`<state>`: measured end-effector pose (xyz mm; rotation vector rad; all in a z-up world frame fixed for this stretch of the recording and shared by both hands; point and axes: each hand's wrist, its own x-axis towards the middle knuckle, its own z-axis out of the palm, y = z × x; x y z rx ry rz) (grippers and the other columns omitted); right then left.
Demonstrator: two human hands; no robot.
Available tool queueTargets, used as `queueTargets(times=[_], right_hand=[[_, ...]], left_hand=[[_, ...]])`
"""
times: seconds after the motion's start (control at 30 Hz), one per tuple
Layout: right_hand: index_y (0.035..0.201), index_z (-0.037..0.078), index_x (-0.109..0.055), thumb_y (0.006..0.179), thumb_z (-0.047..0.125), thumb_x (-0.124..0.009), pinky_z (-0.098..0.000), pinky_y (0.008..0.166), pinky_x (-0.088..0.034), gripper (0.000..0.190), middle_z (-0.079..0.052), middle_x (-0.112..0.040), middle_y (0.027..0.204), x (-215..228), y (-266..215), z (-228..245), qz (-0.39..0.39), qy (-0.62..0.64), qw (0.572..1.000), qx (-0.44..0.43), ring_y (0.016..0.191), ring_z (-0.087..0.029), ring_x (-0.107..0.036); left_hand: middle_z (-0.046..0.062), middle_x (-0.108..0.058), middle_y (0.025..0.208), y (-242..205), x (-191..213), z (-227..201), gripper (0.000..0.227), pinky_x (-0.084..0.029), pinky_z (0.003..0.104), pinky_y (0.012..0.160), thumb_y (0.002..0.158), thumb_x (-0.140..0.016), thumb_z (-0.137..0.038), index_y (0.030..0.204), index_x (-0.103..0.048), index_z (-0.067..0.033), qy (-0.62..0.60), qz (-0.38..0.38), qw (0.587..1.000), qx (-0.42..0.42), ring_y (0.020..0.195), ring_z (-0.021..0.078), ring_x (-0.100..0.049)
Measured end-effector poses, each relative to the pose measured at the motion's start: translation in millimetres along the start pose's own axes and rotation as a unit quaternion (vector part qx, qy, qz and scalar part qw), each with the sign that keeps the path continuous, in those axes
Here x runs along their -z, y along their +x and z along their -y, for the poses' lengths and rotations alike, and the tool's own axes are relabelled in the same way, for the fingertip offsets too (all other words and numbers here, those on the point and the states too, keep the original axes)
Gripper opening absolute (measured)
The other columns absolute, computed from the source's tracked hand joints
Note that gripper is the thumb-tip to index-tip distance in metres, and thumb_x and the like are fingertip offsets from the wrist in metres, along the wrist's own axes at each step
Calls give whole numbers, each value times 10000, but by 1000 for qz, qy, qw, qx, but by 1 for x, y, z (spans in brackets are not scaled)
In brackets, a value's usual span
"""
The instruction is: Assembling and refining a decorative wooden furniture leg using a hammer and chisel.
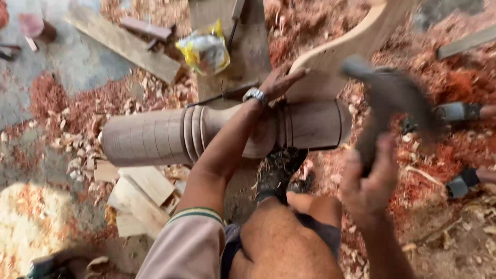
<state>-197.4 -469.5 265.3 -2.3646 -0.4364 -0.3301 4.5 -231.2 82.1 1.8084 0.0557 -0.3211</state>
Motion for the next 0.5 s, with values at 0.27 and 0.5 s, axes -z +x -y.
queueTargets(times=[0.27, 0.5], right_hand=[[1481, 158, -390, 1074, 236, -541, -349, 551, -600, 442, -134, -683, 847, -62, -14, -66, 94, -48, 993, -47, 663, -219, -675], [1613, 58, -290, 1101, 238, -550, -318, 536, -603, 601, -163, -709, 977, -19, -26, -43, 50, 33, 997, -55, 631, -182, -681]], left_hand=[[124, -704, 1041, 4, -5, 17, 747, -517, 383, 834, 907, -579, -701, 1229, -642, -30, 47, -27, 995, -88, 944, 204, -664], [117, -700, 951, -4, 0, 2, 711, -515, 413, 642, 878, -587, -657, 1235, -606, -42, 3, 17, 1000, 10, 764, 199, -634]])
